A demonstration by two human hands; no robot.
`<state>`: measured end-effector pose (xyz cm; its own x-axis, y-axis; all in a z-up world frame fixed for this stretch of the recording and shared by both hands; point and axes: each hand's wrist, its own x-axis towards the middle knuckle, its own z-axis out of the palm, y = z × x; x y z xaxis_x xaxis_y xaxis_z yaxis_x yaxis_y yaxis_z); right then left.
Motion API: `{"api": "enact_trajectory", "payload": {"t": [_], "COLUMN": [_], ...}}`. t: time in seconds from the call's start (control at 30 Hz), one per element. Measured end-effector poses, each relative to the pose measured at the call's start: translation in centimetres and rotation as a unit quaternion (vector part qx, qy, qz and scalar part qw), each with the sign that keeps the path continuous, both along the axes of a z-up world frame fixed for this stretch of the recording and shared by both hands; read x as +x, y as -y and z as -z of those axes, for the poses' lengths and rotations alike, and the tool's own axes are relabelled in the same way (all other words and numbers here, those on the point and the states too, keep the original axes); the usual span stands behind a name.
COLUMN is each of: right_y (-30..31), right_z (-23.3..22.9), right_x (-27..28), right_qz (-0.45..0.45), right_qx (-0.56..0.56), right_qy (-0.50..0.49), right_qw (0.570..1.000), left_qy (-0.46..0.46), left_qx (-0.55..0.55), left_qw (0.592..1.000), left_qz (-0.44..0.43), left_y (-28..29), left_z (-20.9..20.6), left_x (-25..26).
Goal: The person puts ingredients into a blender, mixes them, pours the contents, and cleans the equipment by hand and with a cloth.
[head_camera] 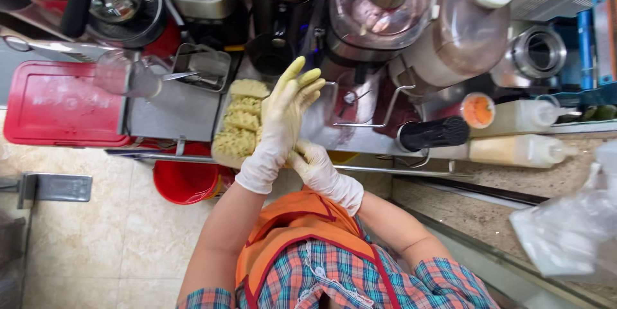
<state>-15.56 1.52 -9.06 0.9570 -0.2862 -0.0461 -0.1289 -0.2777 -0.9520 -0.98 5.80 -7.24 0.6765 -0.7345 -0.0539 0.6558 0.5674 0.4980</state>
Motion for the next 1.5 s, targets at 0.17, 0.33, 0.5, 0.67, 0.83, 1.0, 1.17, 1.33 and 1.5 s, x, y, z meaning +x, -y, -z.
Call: {"api": "enact_trajectory", "payload": {"t": [0.17,0.33,0.5,0.67,0.83,1.0,1.17,1.33,1.5], "right_y": [14.8,28.6,33.6,33.7,32.9,33.0,33.4,33.7,33.7], "right_z": [-6.1,-8.4,-7.3,-5.1,-3.3,-3.9,-3.3,-2.1,-2.3], "right_x": [-0.9,3.9,9.7,10.5,10.8,11.4,10.6,10.6,10.4], "right_qz": [0.133,0.320,0.261,0.215,0.257,0.251,0.266,0.221,0.195], "right_qx": [-0.158,-0.153,-0.219,-0.153,-0.086,-0.075,-0.089,-0.064,-0.063], "right_qy": [0.100,0.143,0.105,0.141,0.166,0.165,0.129,0.214,0.213], "right_qw": [0.973,0.924,0.934,0.954,0.948,0.951,0.951,0.949,0.955], "left_qy": [0.445,0.598,0.606,0.579,0.569,0.562,0.551,0.548,0.520], "left_qx": [0.220,0.346,0.369,0.361,0.355,0.354,0.365,0.348,0.353], "left_qw": [0.845,0.691,0.669,0.707,0.719,0.722,0.724,0.732,0.745], "left_qz": [-0.199,-0.215,-0.223,-0.186,-0.180,-0.194,-0.197,-0.207,-0.226], "left_y": [11.6,17.9,21.3,21.5,21.1,21.1,21.1,21.1,22.0], "left_z": [-3.3,-2.0,0.5,2.4,1.6,0.9,2.1,2.7,3.4], "left_x": [2.8,8.8,12.0,11.9,11.7,11.2,11.5,11.1,11.0]}}
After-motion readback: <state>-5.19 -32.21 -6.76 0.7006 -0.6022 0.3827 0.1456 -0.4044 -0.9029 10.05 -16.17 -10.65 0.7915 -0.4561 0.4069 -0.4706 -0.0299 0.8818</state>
